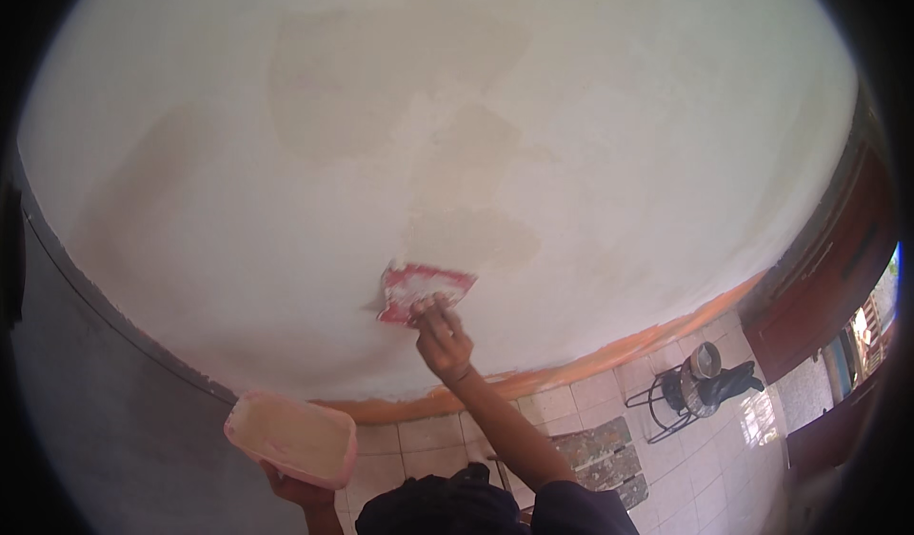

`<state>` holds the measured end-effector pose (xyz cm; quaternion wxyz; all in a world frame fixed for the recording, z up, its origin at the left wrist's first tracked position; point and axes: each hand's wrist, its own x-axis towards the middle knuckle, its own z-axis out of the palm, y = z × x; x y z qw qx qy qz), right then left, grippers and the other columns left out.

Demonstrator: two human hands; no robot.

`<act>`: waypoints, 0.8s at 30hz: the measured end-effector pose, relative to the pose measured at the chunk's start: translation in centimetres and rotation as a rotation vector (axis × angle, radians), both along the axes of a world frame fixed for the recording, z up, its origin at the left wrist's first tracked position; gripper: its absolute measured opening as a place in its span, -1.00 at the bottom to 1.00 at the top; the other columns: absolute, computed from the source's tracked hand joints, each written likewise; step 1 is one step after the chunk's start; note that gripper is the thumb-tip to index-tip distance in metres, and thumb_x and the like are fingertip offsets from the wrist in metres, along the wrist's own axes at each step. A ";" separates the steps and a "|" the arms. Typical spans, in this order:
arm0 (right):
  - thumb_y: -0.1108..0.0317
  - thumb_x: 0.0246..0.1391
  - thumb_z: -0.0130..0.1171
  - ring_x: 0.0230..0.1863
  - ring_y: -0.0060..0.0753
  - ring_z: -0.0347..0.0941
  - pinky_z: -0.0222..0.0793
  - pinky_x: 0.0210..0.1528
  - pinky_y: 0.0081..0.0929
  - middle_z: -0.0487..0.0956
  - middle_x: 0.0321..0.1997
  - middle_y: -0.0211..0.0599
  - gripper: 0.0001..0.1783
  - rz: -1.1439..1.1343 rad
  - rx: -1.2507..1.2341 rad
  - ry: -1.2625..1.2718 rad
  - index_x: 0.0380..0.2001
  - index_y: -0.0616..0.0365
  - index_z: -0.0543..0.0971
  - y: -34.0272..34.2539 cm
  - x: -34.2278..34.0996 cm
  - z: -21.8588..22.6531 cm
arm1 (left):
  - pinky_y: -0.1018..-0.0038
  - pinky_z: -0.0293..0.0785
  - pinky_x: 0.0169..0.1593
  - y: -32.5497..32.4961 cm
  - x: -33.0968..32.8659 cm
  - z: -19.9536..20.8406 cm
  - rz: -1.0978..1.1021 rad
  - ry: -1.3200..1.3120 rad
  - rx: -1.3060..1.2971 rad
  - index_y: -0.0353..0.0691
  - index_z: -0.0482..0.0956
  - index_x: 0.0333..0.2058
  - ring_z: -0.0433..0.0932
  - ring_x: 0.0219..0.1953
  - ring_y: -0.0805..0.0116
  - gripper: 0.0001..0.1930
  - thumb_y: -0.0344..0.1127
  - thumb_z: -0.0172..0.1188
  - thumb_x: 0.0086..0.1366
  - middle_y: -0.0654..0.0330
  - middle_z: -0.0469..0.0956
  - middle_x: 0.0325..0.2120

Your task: The person applies white putty to a wall using a red scraper, repeatedly dipping the scraper into a small plastic tub to gather more material.

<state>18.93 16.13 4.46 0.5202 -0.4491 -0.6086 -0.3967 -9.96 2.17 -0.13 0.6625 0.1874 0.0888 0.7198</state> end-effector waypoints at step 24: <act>0.70 -0.20 0.19 -0.18 -0.19 0.59 0.54 -0.10 -0.31 0.61 -0.25 -0.23 -0.79 0.161 -0.130 -0.034 -0.42 0.27 0.64 -1.7 -2.2 -5.6 | -0.12 0.08 0.34 -0.2 -0.8 -0.8 0.015 -0.048 -0.021 -0.03 0.07 0.37 0.14 0.36 0.02 -0.27 0.19 -0.03 0.35 0.15 0.12 0.36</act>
